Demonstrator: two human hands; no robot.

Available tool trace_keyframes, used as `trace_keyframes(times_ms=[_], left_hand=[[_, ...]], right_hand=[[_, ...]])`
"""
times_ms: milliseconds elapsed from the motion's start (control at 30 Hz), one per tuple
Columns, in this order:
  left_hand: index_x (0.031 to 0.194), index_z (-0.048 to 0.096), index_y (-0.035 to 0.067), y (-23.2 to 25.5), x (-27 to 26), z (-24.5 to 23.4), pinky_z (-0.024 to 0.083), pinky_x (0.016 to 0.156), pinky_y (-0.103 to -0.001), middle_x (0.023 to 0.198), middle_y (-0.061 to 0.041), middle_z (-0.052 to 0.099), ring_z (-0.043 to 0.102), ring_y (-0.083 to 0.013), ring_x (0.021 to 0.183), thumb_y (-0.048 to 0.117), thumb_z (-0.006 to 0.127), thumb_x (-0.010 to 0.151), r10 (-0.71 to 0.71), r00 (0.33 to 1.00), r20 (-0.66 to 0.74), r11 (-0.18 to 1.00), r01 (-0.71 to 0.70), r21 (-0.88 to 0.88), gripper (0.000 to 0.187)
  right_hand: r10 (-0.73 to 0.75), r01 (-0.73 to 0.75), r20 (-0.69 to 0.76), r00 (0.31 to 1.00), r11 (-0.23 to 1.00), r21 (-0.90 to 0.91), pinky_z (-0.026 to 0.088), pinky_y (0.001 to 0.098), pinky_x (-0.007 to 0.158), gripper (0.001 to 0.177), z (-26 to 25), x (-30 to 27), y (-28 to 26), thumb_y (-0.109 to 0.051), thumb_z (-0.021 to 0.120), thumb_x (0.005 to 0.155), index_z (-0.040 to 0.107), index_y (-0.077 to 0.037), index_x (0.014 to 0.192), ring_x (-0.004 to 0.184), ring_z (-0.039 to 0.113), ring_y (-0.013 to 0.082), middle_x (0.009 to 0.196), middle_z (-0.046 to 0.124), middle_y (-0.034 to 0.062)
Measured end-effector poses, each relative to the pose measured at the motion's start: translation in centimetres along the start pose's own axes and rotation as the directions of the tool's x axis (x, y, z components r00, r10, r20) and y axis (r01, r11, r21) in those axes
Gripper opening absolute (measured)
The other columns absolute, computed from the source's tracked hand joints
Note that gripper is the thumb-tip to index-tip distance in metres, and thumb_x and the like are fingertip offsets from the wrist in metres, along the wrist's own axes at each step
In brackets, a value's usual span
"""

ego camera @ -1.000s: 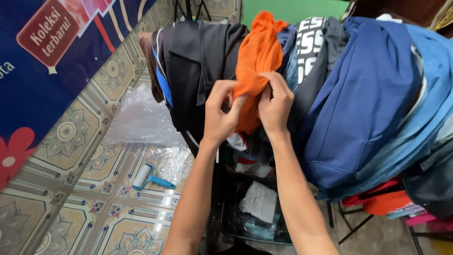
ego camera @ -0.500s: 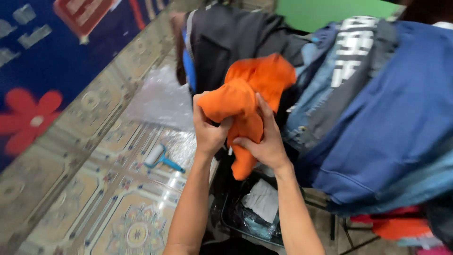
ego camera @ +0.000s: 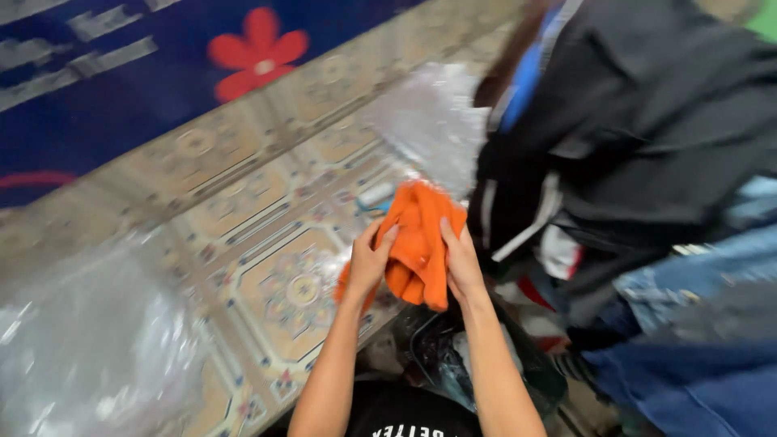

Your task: The person is preparing an orange t-shirt for shipping by lint rolling it, folding it neatly, and placing it into a plastic bag.

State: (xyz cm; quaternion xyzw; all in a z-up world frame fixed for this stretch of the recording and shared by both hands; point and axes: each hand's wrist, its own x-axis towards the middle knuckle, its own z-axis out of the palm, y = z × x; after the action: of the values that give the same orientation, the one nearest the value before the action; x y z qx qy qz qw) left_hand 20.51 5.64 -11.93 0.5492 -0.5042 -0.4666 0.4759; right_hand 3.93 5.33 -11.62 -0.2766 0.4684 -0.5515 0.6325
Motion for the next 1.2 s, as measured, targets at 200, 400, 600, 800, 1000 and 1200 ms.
trace_keyframes(times_ms=[200, 400, 600, 800, 1000, 1200], left_hand=[[0.111, 0.077, 0.015, -8.0, -2.3, -10.1, 0.055, 0.088, -0.035, 0.101, -0.008, 0.077, 0.071, -0.0215, 0.102, 0.038, 0.067, 0.097, -0.176, 0.941, -0.289, 0.955, 0.234, 0.179, 0.029], [0.127, 0.072, 0.015, -5.5, -5.6, -18.1, 0.053, 0.099, -0.041, 0.122, -0.011, 0.074, 0.067, -0.0309, 0.119, 0.038, 0.066, 0.095, -0.159, 0.867, -0.472, 0.926, 0.296, 0.232, 0.040], [0.125, 0.068, 0.002, -14.6, -5.9, -21.1, 0.049, 0.102, -0.048, 0.120, -0.022, 0.069, 0.063, -0.0411, 0.118, 0.010, 0.061, 0.095, 0.253, 0.824, -0.507, 0.874, 0.029, 0.484, 0.032], [0.131, 0.067, 0.011, -27.0, -7.7, -20.3, 0.031, 0.118, -0.056, 0.147, -0.021, 0.053, 0.042, -0.0423, 0.143, 0.032, 0.074, 0.085, 0.104, 0.965, -0.241, 0.656, 0.116, 0.746, 0.051], [0.108, 0.072, 0.017, -25.3, -9.7, -19.3, 0.030, 0.119, -0.052, 0.147, -0.007, 0.054, 0.040, -0.0312, 0.146, 0.019, 0.069, 0.087, 0.157, 0.929, -0.335, 0.648, 0.159, 0.745, 0.021], [0.096, 0.068, 0.014, -24.9, -8.8, -18.9, 0.044, 0.109, -0.047, 0.127, -0.010, 0.066, 0.056, -0.0334, 0.131, 0.016, 0.071, 0.081, 0.212, 0.835, -0.507, 0.783, 0.166, 0.600, 0.015]], right_hand=[[0.333, -0.301, 0.052, 0.941, 0.901, -0.313, 0.062, 0.0470, 0.074, 0.045, -2.8, 6.2, 13.4, -0.033, 0.074, 0.097, 0.068, -0.003, 0.130, 0.099, 0.073, 0.0311, 0.119, 0.069, 0.0201], [0.179, -0.082, 0.083, 0.980, 0.752, -0.654, 0.056, 0.0441, 0.093, 0.039, 4.0, 5.9, 16.5, -0.042, 0.073, 0.095, 0.075, -0.014, 0.123, 0.113, 0.069, 0.0332, 0.118, 0.074, 0.0160], [0.047, 0.311, 0.395, 0.917, 0.536, -0.785, 0.056, 0.0518, 0.097, 0.045, 7.5, 6.0, 20.6, -0.032, 0.072, 0.093, 0.066, -0.011, 0.132, 0.113, 0.067, 0.0441, 0.117, 0.072, 0.0244], [0.194, 0.478, 0.504, 0.842, 0.164, -0.863, 0.026, 0.0596, 0.123, 0.078, 7.7, 4.2, 28.3, -0.039, 0.076, 0.089, 0.040, -0.026, 0.157, 0.153, 0.025, 0.0430, 0.161, 0.031, 0.0235], [0.018, 0.559, 0.560, 0.828, 0.045, -0.828, 0.024, 0.0655, 0.120, 0.074, 6.4, 5.3, 27.6, -0.029, 0.074, 0.088, 0.043, -0.026, 0.155, 0.152, 0.025, 0.0418, 0.161, 0.032, 0.0206], [-0.056, 0.594, 0.595, 0.801, 0.187, -0.782, 0.026, 0.0645, 0.120, 0.051, 3.3, 12.1, 27.9, -0.006, 0.061, 0.085, 0.063, -0.027, 0.131, 0.153, 0.027, 0.0380, 0.154, 0.043, 0.0084]])
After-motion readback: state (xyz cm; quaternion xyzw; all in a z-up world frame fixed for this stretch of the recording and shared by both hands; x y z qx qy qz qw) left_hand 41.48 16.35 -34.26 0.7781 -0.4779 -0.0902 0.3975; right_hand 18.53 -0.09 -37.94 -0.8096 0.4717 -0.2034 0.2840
